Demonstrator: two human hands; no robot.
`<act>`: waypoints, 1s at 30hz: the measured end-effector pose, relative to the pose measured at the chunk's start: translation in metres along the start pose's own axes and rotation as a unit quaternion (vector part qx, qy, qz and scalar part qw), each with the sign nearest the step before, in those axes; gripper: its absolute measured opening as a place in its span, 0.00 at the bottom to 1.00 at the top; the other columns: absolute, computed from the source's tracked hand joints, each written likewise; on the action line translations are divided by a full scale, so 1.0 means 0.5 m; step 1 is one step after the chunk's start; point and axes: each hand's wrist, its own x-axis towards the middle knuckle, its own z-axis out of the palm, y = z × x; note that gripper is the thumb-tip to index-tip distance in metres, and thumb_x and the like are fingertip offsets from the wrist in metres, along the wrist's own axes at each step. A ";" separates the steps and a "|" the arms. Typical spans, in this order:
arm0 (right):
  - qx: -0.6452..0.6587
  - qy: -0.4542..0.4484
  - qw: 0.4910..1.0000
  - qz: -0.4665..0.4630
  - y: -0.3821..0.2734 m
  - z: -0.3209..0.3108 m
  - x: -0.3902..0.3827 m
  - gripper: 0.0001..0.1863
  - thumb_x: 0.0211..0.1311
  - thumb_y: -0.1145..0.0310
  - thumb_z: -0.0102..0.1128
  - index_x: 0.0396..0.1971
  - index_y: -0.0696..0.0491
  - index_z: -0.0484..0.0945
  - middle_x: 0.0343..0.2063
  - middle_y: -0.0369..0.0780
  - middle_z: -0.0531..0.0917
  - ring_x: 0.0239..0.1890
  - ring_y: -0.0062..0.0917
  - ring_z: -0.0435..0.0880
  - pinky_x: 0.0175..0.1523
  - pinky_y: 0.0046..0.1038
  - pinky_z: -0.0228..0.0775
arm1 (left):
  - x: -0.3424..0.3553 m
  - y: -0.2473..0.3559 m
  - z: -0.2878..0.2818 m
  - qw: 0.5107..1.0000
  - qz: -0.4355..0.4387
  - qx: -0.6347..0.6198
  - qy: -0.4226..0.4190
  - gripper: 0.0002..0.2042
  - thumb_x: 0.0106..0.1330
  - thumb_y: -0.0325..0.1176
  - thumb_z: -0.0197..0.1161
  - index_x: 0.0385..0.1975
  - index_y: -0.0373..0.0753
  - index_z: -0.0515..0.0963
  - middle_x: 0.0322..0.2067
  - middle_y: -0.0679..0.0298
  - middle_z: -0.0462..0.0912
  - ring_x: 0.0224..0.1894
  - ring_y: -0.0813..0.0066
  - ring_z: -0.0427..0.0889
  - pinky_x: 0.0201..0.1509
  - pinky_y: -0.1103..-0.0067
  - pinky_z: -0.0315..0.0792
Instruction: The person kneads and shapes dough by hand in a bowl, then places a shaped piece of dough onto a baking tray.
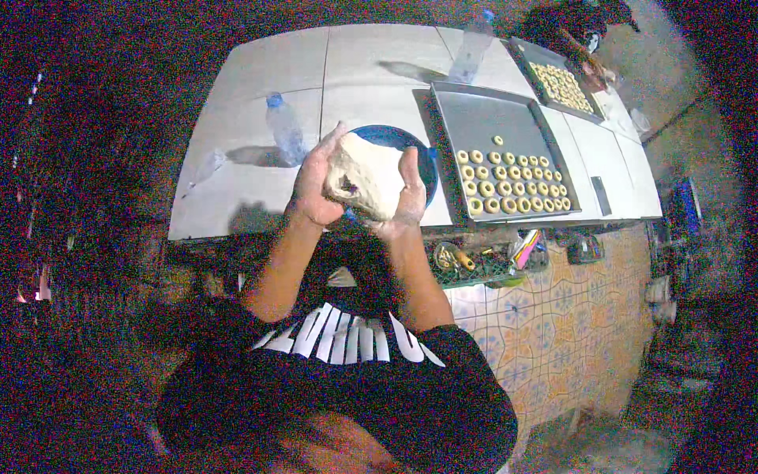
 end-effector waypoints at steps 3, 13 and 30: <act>0.000 0.025 0.999 -0.024 -0.012 -0.002 -0.003 0.44 0.64 0.34 0.43 0.61 0.63 0.65 0.53 0.52 0.78 0.46 0.45 0.84 0.38 0.43 0.83 | 0.007 -0.007 0.001 0.997 0.033 -0.028 -0.071 0.21 0.72 0.50 0.50 0.46 0.37 0.77 0.43 0.58 0.83 0.46 0.66 0.83 0.55 0.70 0.75; -0.323 -0.024 0.945 -0.044 -0.066 -0.042 -0.042 0.56 0.56 0.22 0.38 0.67 0.59 0.56 0.64 0.46 0.66 0.64 0.35 0.67 0.64 0.39 0.62 | -0.013 -0.005 0.025 0.630 0.313 0.711 0.011 0.31 0.65 0.43 0.64 0.57 0.31 0.58 0.48 0.43 0.72 0.51 0.49 0.75 0.57 0.63 0.68; -0.489 0.187 0.787 -0.326 -0.105 -0.075 -0.033 0.11 0.64 0.63 0.60 0.35 0.56 0.75 0.25 0.35 0.77 0.22 0.20 0.79 0.24 0.22 0.68 | 0.045 -0.013 -0.035 0.619 0.440 0.651 -0.001 0.13 0.69 0.35 0.57 0.49 0.39 0.75 0.49 0.56 0.71 0.49 0.64 0.78 0.52 0.73 0.74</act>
